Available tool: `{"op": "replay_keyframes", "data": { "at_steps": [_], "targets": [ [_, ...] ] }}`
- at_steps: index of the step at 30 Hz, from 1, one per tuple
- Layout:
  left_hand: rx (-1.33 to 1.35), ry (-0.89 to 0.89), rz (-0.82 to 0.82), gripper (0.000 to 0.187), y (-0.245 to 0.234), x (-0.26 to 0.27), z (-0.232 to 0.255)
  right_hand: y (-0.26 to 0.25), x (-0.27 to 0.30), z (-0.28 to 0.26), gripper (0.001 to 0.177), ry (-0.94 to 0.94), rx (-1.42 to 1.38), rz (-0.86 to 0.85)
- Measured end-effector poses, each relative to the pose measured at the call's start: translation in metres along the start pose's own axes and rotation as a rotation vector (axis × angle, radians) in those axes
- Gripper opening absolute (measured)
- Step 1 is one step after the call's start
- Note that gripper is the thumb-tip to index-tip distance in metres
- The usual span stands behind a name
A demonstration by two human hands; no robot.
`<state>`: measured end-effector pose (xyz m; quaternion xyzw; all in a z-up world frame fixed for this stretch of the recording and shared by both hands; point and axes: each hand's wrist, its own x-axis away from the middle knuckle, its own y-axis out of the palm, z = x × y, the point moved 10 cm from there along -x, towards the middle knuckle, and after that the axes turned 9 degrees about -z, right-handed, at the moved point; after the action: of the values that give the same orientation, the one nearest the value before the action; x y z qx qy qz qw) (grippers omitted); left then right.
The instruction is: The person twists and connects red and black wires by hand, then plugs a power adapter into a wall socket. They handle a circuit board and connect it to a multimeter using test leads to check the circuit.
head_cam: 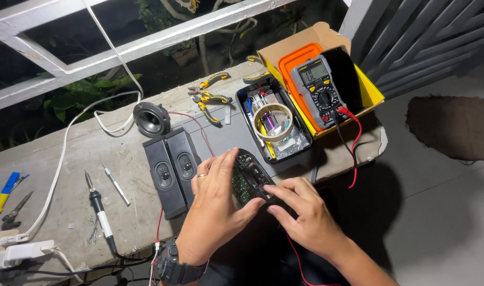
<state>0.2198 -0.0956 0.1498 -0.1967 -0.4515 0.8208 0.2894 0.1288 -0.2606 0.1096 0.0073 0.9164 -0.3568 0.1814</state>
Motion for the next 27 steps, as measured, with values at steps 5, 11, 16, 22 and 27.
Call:
{"op": "replay_keyframes", "data": {
  "at_steps": [5, 11, 16, 22, 27],
  "targets": [
    [0.006, -0.013, -0.007, 0.111, 0.001, 0.0, -0.002, -0.004, -0.007, -0.001, 0.035, -0.026, -0.031, 0.032],
    [0.03, -0.026, -0.025, 0.11, 0.002, -0.001, -0.002, -0.013, -0.006, -0.005, 0.022, -0.031, -0.061, 0.072],
    [0.009, -0.029, -0.021, 0.11, 0.001, 0.004, -0.002, -0.036, 0.006, 0.005, 0.023, 0.039, -0.081, 0.127],
    [-0.036, 0.142, 0.21, 0.073, -0.035, 0.037, 0.052, -0.054, 0.022, 0.033, 0.014, 0.144, 0.008, 0.262],
    [0.348, 0.236, 0.195, 0.015, -0.001, 0.082, 0.083, -0.054, 0.025, 0.022, 0.017, -0.083, 0.274, 0.309]
  ]
}}
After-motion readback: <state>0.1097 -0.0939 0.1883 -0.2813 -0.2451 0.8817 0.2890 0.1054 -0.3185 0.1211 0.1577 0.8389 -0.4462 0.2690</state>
